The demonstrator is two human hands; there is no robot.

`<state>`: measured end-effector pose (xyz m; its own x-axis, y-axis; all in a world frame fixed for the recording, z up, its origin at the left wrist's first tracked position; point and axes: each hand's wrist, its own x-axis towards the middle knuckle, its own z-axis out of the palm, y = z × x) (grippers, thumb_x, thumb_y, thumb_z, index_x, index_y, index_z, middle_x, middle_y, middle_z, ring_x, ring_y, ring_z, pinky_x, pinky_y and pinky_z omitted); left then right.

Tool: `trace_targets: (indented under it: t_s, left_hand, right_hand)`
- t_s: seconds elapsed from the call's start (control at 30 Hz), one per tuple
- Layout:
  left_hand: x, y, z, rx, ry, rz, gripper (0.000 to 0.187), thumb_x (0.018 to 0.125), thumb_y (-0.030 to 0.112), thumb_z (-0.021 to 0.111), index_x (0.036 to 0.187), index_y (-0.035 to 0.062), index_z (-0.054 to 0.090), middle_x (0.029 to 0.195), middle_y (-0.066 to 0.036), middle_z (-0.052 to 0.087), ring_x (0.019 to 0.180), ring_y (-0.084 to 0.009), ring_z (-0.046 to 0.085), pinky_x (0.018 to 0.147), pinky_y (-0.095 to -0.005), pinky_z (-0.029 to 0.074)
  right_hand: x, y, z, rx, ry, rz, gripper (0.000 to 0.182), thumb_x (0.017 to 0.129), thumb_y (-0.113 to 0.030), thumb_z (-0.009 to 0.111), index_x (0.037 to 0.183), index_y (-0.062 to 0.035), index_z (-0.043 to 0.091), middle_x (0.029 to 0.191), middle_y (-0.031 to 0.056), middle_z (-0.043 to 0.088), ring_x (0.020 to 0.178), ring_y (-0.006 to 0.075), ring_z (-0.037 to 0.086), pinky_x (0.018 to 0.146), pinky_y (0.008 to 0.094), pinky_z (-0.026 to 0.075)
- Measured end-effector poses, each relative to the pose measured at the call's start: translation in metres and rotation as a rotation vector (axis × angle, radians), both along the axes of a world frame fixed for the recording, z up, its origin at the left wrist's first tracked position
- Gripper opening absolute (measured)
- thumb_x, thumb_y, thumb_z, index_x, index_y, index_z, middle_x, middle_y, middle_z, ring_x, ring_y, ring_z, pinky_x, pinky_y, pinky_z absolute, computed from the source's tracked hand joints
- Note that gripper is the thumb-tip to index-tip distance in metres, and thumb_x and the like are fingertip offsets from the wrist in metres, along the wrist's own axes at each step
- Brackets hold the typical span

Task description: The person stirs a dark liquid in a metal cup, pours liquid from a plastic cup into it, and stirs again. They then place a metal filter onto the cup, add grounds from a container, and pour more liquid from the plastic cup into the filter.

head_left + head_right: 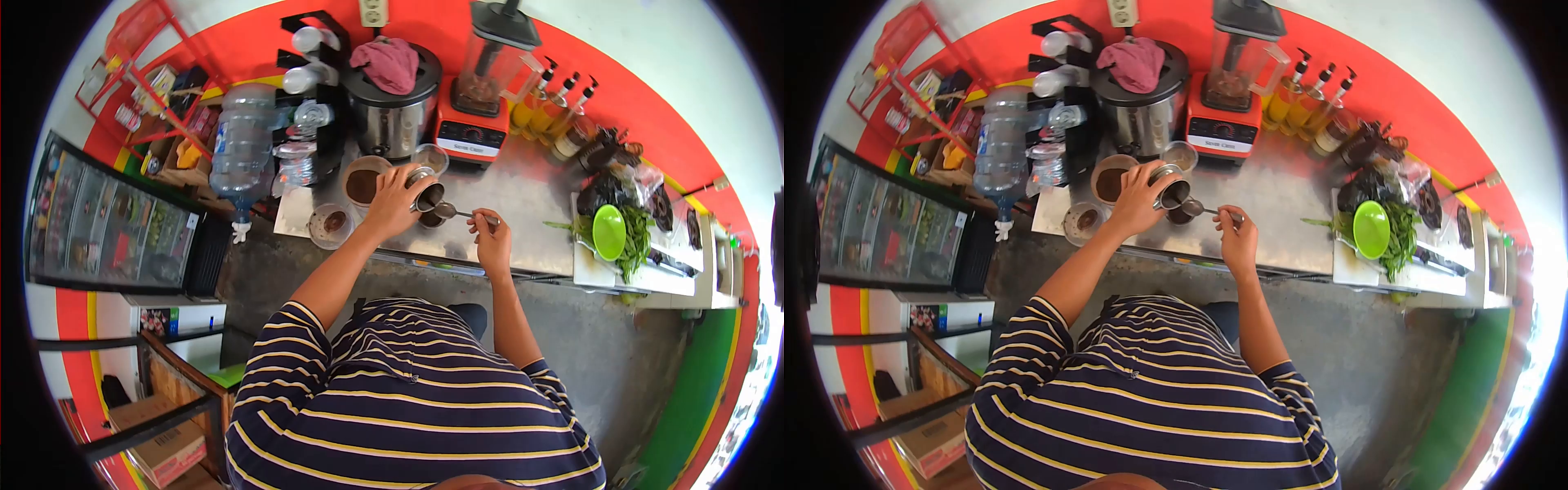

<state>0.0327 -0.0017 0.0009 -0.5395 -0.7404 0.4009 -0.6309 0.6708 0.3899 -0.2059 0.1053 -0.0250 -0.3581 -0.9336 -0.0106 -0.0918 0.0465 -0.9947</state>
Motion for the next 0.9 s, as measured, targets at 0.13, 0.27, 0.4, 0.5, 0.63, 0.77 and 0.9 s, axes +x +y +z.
trace_targets:
  t_s: [0.13,0.27,0.4,0.5,0.63,0.77,0.9]
  left_hand:
    - [0.001,0.006,0.005,0.053,0.12,0.066,0.081,0.072,0.025,0.098,0.146,0.0248,0.065,0.152,-0.007,0.057,0.143,-0.0351,0.046,0.116,-0.0536,0.035]
    - [0.011,0.011,0.004,0.122,0.218,0.111,0.084,0.071,0.027,0.099,0.147,0.0192,0.063,0.149,-0.007,0.059,0.141,-0.035,0.048,0.116,-0.054,0.035]
    - [0.024,0.017,0.005,0.131,0.323,0.132,0.087,0.071,0.027,0.1,0.149,0.0158,0.061,0.146,-0.008,0.062,0.137,-0.0357,0.051,0.116,-0.0528,0.036]
    - [0.042,0.021,0.01,0.128,0.369,0.135,0.086,0.072,0.024,0.1,0.149,0.0141,0.06,0.144,-0.009,0.064,0.134,-0.0354,0.055,0.115,-0.0503,0.039]
    - [0.063,0.03,0.018,0.18,0.435,0.113,0.083,0.075,0.02,0.098,0.148,0.0115,0.06,0.142,-0.01,0.064,0.132,-0.0361,0.056,0.114,-0.0485,0.043]
    - [0.082,0.044,0.016,0.2,0.454,0.195,0.082,0.074,0.019,0.099,0.145,0.009,0.061,0.142,-0.013,0.064,0.134,-0.0361,0.057,0.116,-0.0472,0.043]
    - [0.115,0.056,0.011,0.196,0.539,0.274,0.082,0.072,0.017,0.099,0.144,0.0059,0.062,0.14,-0.014,0.065,0.134,-0.0352,0.06,0.116,-0.0461,0.046]
  right_hand:
    - [0.003,-0.001,-0.003,0.017,0.041,0.036,0.021,0.112,-0.018,0.066,0.12,-0.0013,0.075,0.098,0.0078,0.08,0.085,0.0114,0.067,0.066,0.0276,0.05]
    - [0.009,-0.007,-0.004,0.047,0.113,0.112,0.022,0.111,-0.018,0.066,0.122,-0.0015,0.075,0.099,0.0085,0.081,0.085,0.0122,0.068,0.069,0.0287,0.052]
    - [0.006,-0.013,-0.012,0.084,0.17,0.188,0.023,0.111,-0.018,0.067,0.123,-0.0008,0.075,0.099,0.0094,0.081,0.084,0.0131,0.069,0.071,0.0301,0.054]
    - [0.006,-0.015,-0.011,0.11,0.197,0.229,0.023,0.11,-0.017,0.067,0.123,-0.0009,0.075,0.1,0.0102,0.082,0.083,0.0143,0.07,0.072,0.0308,0.054]
    - [0.001,-0.019,-0.009,0.127,0.233,0.218,0.023,0.107,-0.017,0.071,0.124,-0.0015,0.075,0.099,0.0101,0.081,0.083,0.0158,0.071,0.073,0.0326,0.055]
    - [-0.006,-0.022,0.003,-0.002,0.444,0.148,0.029,0.1,-0.017,0.079,0.125,-0.0028,0.076,0.103,0.0138,0.077,0.089,0.0216,0.071,0.077,0.0377,0.057]
    - [-0.001,-0.029,0.03,-0.165,0.835,0.043,0.032,0.095,-0.018,0.085,0.122,-0.0035,0.075,0.104,0.0142,0.072,0.088,0.0256,0.068,0.077,0.0414,0.055]
